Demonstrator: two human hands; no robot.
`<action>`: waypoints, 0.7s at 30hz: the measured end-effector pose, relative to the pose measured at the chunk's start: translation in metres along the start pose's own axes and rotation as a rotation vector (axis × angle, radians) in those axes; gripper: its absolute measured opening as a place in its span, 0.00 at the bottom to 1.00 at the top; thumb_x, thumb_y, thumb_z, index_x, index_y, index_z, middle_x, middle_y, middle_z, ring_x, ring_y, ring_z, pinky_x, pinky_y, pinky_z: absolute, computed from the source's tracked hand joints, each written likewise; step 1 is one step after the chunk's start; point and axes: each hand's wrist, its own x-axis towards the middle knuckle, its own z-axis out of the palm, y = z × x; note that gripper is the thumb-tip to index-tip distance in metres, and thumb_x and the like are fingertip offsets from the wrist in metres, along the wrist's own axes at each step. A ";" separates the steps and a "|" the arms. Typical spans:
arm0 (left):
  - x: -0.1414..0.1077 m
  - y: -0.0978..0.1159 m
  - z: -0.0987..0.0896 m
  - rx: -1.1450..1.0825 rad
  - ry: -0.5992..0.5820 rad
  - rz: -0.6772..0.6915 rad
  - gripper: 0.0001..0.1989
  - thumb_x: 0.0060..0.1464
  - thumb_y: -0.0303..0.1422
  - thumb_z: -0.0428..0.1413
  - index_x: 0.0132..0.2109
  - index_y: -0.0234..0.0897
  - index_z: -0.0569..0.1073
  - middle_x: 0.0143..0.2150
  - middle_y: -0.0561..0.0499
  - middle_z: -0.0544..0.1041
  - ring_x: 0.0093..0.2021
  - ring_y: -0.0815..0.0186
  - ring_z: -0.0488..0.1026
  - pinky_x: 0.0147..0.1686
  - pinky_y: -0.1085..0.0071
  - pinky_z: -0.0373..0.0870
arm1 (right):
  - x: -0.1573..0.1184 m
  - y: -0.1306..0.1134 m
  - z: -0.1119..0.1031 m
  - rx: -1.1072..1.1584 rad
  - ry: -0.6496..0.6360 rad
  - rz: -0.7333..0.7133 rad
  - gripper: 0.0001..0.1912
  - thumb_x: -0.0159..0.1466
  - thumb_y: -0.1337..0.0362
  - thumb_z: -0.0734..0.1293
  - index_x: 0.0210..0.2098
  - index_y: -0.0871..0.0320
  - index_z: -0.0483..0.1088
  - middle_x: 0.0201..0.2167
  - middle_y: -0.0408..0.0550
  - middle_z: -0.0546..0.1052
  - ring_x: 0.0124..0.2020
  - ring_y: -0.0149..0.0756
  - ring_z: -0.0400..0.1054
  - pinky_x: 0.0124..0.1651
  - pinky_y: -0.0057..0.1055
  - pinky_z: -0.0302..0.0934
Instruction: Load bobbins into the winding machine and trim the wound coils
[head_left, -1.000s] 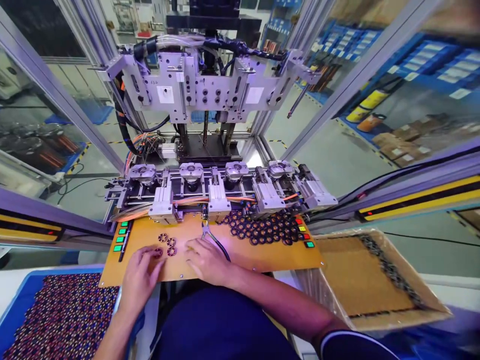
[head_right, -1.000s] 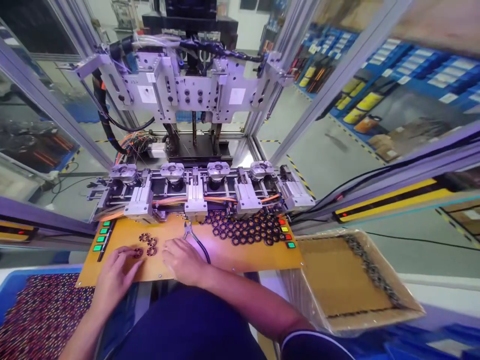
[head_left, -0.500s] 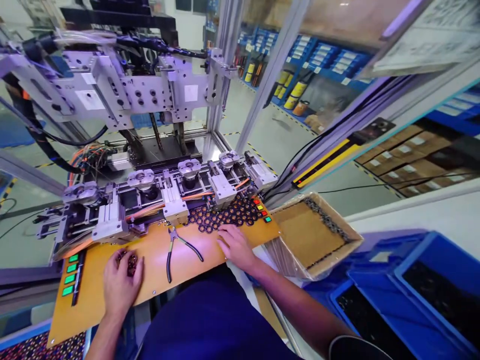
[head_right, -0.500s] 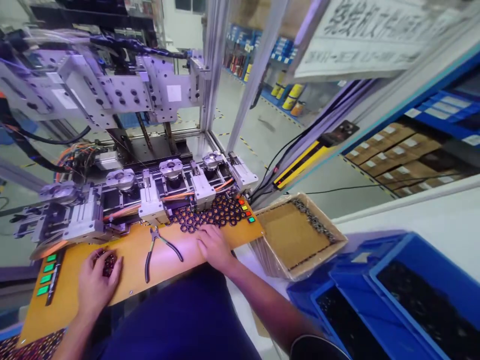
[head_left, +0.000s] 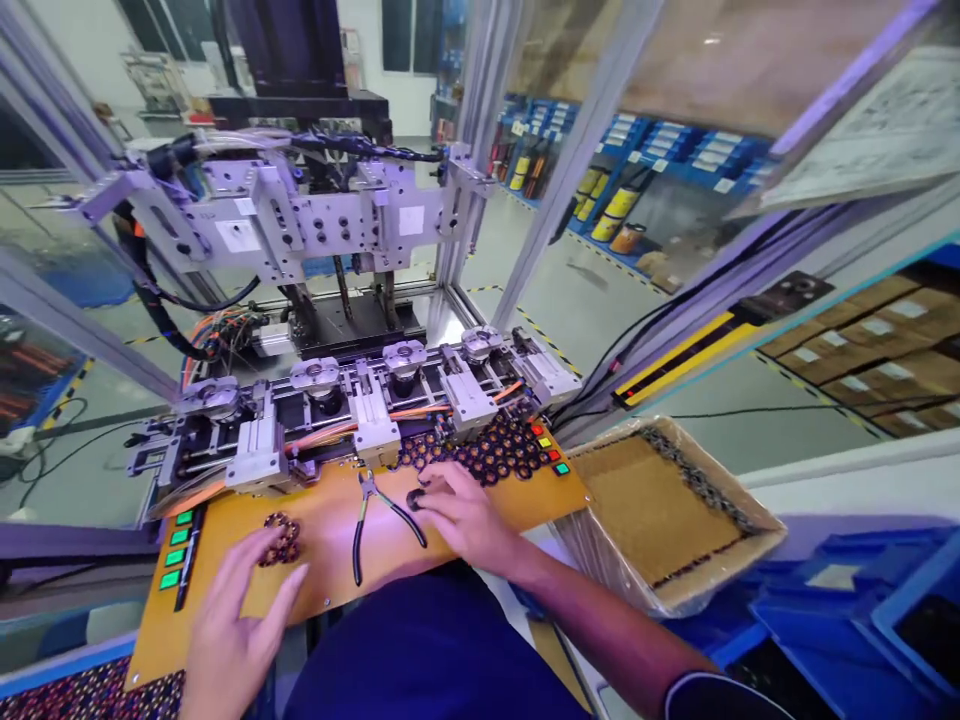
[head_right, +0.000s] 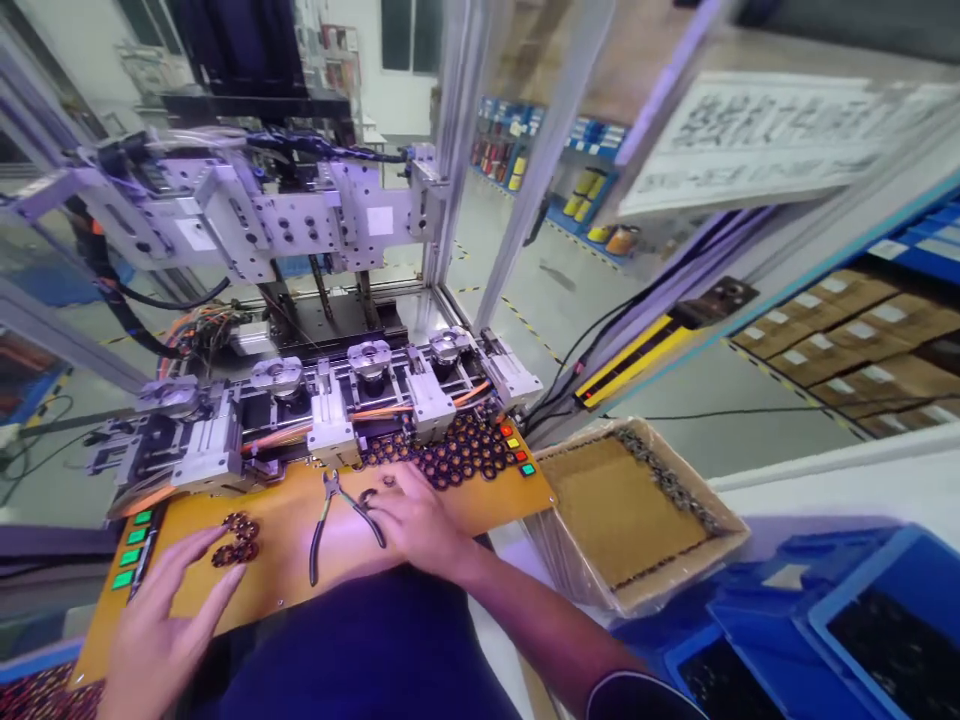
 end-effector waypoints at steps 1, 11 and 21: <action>0.008 0.013 -0.002 -0.109 -0.094 -0.006 0.19 0.57 0.45 0.59 0.51 0.41 0.77 0.47 0.44 0.82 0.45 0.56 0.80 0.47 0.60 0.77 | 0.008 -0.016 -0.005 0.073 0.018 -0.050 0.07 0.68 0.66 0.65 0.39 0.58 0.77 0.46 0.53 0.72 0.48 0.37 0.67 0.50 0.35 0.68; 0.032 0.071 -0.013 -0.514 -0.066 -0.006 0.17 0.55 0.29 0.63 0.52 0.49 0.79 0.44 0.52 0.84 0.42 0.67 0.81 0.44 0.76 0.77 | 0.063 -0.086 -0.004 0.801 0.015 -0.117 0.07 0.65 0.69 0.69 0.44 0.58 0.75 0.49 0.54 0.72 0.48 0.35 0.71 0.51 0.31 0.68; 0.030 0.043 -0.013 -0.323 0.073 0.134 0.17 0.57 0.29 0.61 0.54 0.44 0.76 0.45 0.49 0.81 0.43 0.65 0.80 0.43 0.72 0.79 | 0.082 -0.083 0.011 0.960 -0.188 0.050 0.05 0.67 0.64 0.69 0.40 0.58 0.78 0.46 0.52 0.74 0.48 0.35 0.72 0.52 0.33 0.67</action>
